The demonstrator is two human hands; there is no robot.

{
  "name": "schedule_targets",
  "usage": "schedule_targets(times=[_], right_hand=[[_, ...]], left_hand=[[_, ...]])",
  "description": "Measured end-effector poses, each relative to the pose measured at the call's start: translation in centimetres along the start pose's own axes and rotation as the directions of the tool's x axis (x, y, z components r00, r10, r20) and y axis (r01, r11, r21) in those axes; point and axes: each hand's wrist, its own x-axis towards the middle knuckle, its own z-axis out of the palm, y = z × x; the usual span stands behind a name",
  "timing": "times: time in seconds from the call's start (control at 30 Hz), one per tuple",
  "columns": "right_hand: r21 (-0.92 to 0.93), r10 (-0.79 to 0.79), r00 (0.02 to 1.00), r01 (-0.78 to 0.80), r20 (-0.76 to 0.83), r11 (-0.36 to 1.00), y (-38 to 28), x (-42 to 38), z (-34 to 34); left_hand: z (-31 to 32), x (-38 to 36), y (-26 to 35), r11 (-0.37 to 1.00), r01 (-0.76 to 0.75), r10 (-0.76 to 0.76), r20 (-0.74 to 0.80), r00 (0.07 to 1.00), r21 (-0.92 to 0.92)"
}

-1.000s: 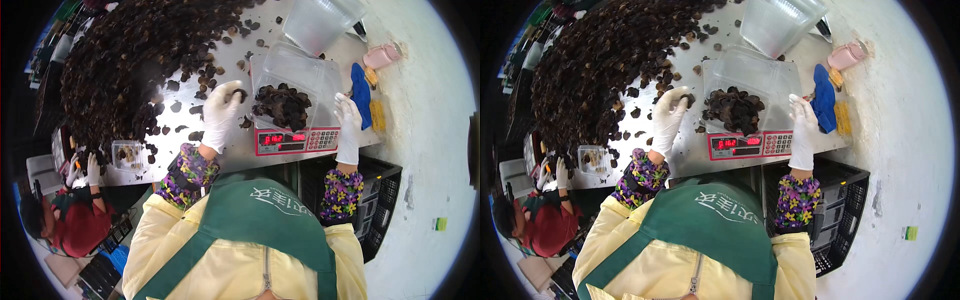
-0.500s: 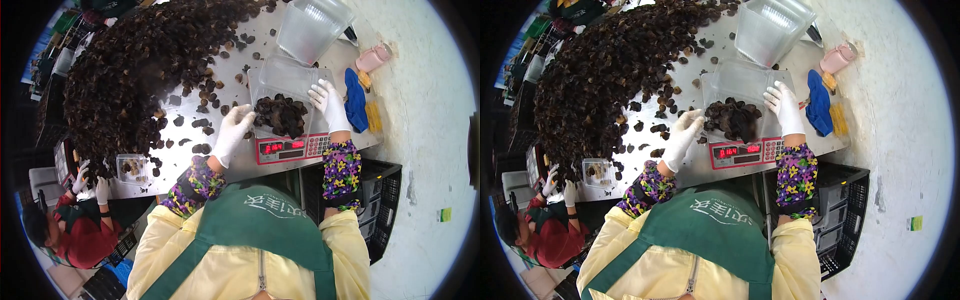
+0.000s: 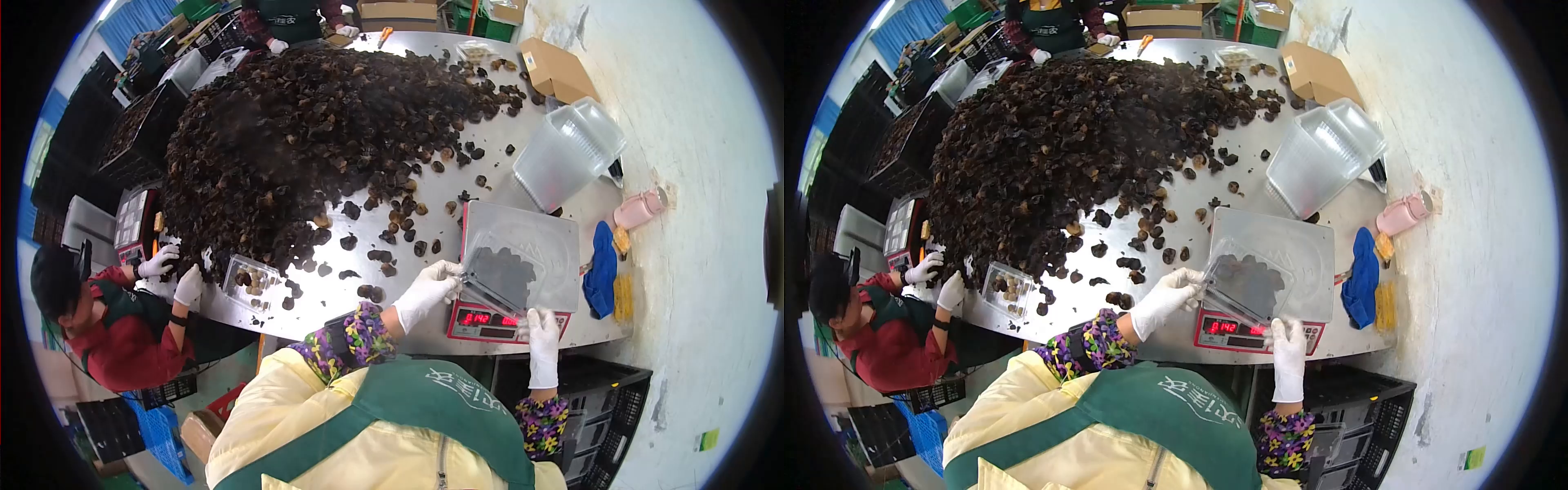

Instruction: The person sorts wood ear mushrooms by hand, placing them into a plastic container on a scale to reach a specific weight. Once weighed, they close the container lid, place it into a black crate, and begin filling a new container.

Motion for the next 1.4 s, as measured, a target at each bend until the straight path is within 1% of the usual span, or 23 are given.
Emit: schedule_targets(times=[0.03,0.07,0.17,0.2,0.27,0.43,0.53,0.6,0.7,0.77,0.8,0.83,0.9,1.0,1.03,1.1,1.13,1.17,1.23,1.27,1.3,1.33,1.4], right_hand=[[0.117,0.151,0.984,-0.161,0.095,0.98,0.4,-0.1,0.0],[0.115,0.144,0.985,-0.155,0.098,0.981,0.7,-0.2,0.1],[0.211,0.09,0.99,-0.111,0.107,0.971,1.1,-0.3,0.6],[0.226,0.094,0.992,-0.112,0.088,0.968,0.9,-0.3,0.7],[0.24,0.101,0.993,-0.115,0.068,0.964,0.4,-0.5,0.7],[0.257,0.136,0.989,-0.146,0.057,0.955,-0.2,-0.4,0.6],[0.194,0.043,0.999,-0.042,-0.003,0.98,0.6,0.2,1.0],[0.199,-0.103,0.995,0.1,0.007,0.975,1.5,0.9,1.0],[0.111,-0.127,0.986,0.139,-0.107,0.984,2.2,2.0,1.7],[0.277,-0.051,0.991,0.084,-0.124,0.957,1.1,1.3,2.1],[0.356,-0.004,0.992,0.048,-0.124,0.933,0.3,0.6,2.3],[0.433,0.042,0.992,0.012,-0.117,0.901,-0.1,0.1,2.4],[0.457,0.074,0.988,-0.005,-0.133,0.889,0.2,-1.0,2.3],[0.748,0.101,0.98,0.063,-0.171,0.661,-0.3,-3.0,2.6],[0.793,0.075,0.974,0.127,-0.212,0.596,-0.6,-3.7,3.2],[0.871,0.107,0.972,0.134,-0.208,0.472,-1.8,-5.3,4.2],[0.901,0.12,0.981,0.09,-0.154,0.424,-1.6,-5.3,4.7],[0.927,0.139,0.984,0.053,-0.112,0.372,-1.2,-5.3,4.9],[0.963,0.156,0.978,0.093,-0.135,0.253,-1.9,-5.6,5.2],[0.959,0.116,0.975,0.158,-0.189,0.237,-1.1,-5.2,4.5],[0.946,0.078,0.966,0.225,-0.248,0.234,-0.4,-5.4,2.9],[0.935,0.067,0.952,0.279,-0.3,0.22,-0.8,-6.9,0.7],[0.7,0.137,0.776,0.459,-0.616,0.547,2.5,-9.0,-4.4]], left_hand=[[0.0,-0.1,0.4,0.989,0.096,-0.094,0.021,0.995,-0.115],[0.0,-0.2,0.9,0.955,0.192,-0.184,0.055,0.981,-0.225],[0.2,-0.7,2.5,0.95,0.223,-0.218,0.047,0.975,-0.218],[0.1,-0.6,2.2,0.95,0.224,-0.219,0.048,0.975,-0.217],[0.1,0.1,0.8,0.991,0.091,-0.087,0.05,0.995,-0.098],[0.1,0.7,0.0,0.993,0.073,-0.067,0.069,0.995,-0.088],[0.2,0.9,-0.1,0.996,0.048,-0.044,0.054,0.998,-0.073],[0.0,0.9,-0.4,0.997,0.032,-0.028,0.066,0.997,-0.072],[-0.3,0.8,-0.2,0.995,0.062,-0.054,0.097,0.994,-0.082],[-0.8,0.8,-0.3,0.961,0.142,-0.11,0.146,0.983,-0.237],[-1.2,0.7,-0.4,0.936,0.151,-0.079,0.226,0.971,-0.319],[-1.3,0.4,-0.2,0.926,0.141,-0.04,0.281,0.959,-0.351],[-0.7,-0.5,0.2,0.923,0.128,-0.007,0.318,0.948,-0.364],[1.5,-1.8,1.1,0.893,0.114,0.046,0.339,0.94,-0.436],[2.3,-2.0,1.0,0.896,0.128,0.039,0.361,0.932,-0.426],[3.9,-2.1,0.8,0.913,0.042,0.133,0.394,0.909,-0.405],[4.9,-2.4,0.9,0.928,0.043,0.119,0.404,0.907,-0.37],[6.0,-2.7,1.0,0.931,0.08,0.097,0.452,0.887,-0.357],[8.6,-3.3,1.2,0.994,0.073,-0.032,0.425,0.905,-0.08],[10.5,-4.4,2.2,0.983,0.159,-0.107,0.427,0.898,-0.087],[12.1,-5.7,3.7,0.964,0.247,-0.184,0.431,0.884,-0.094],[13.0,-6.3,4.4,0.977,0.211,-0.192,0.478,0.857,0.013],[13.2,-6.1,4.3,0.974,0.087,-0.184,0.501,0.846,0.21]])
